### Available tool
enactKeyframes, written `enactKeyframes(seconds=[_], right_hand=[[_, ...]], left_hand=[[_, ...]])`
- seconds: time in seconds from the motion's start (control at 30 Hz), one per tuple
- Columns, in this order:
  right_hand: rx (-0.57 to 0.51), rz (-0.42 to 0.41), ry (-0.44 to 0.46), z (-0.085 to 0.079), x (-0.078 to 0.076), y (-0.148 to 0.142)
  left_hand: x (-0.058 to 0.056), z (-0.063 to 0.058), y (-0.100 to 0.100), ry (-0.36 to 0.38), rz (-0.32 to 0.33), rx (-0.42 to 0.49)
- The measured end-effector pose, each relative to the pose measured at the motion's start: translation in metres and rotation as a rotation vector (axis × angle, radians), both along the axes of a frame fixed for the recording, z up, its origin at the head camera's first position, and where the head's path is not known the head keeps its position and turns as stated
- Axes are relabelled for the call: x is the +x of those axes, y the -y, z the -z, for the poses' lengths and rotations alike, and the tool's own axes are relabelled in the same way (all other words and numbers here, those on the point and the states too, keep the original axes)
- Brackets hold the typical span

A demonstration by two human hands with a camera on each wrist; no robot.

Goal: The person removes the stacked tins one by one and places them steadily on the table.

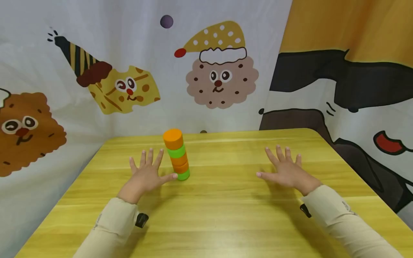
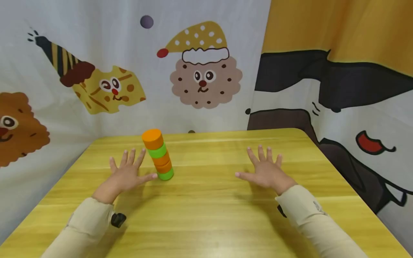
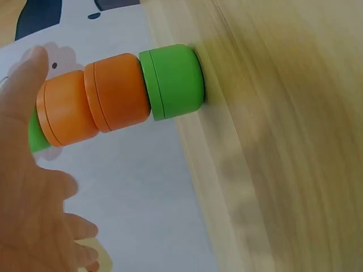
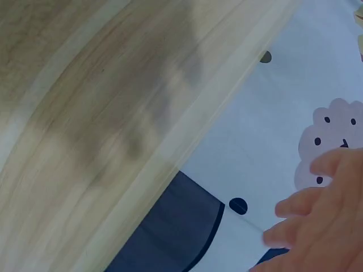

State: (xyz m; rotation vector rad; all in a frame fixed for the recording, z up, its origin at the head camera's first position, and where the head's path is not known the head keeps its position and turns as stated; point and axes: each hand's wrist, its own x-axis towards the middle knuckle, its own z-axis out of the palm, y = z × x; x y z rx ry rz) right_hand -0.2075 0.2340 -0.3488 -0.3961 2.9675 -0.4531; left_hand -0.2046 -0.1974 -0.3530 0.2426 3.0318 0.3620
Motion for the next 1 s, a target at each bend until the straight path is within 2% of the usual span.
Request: enactKeyframes(seconds=[0.1, 0.2, 0.33, 0.5, 0.77, 1.0], right_hand=[[-0.069, -0.024, -0.012, 0.002, -0.001, 0.0], [-0.136, -0.036, -0.038, 0.003, -0.002, 0.002], [-0.205, -0.044, -0.085, 0.002, -0.007, 0.011], [-0.282, -0.054, -0.116, -0.002, -0.013, 0.028], [-0.415, -0.071, -0.145, -0.004, -0.021, 0.06], [-0.507, -0.105, -0.175, -0.004, -0.026, 0.09]], left_hand=[[-0.001, 0.002, 0.001, -0.034, 0.006, 0.121], [-0.004, 0.003, 0.002, -0.057, 0.007, 0.302], [-0.008, 0.002, 0.002, -0.083, -0.023, 0.534], [-0.013, 0.001, 0.003, -0.115, -0.021, 0.737], [-0.018, 0.007, 0.0, -0.177, 0.003, 0.944], [-0.017, 0.008, -0.004, -0.196, -0.003, 1.033]])
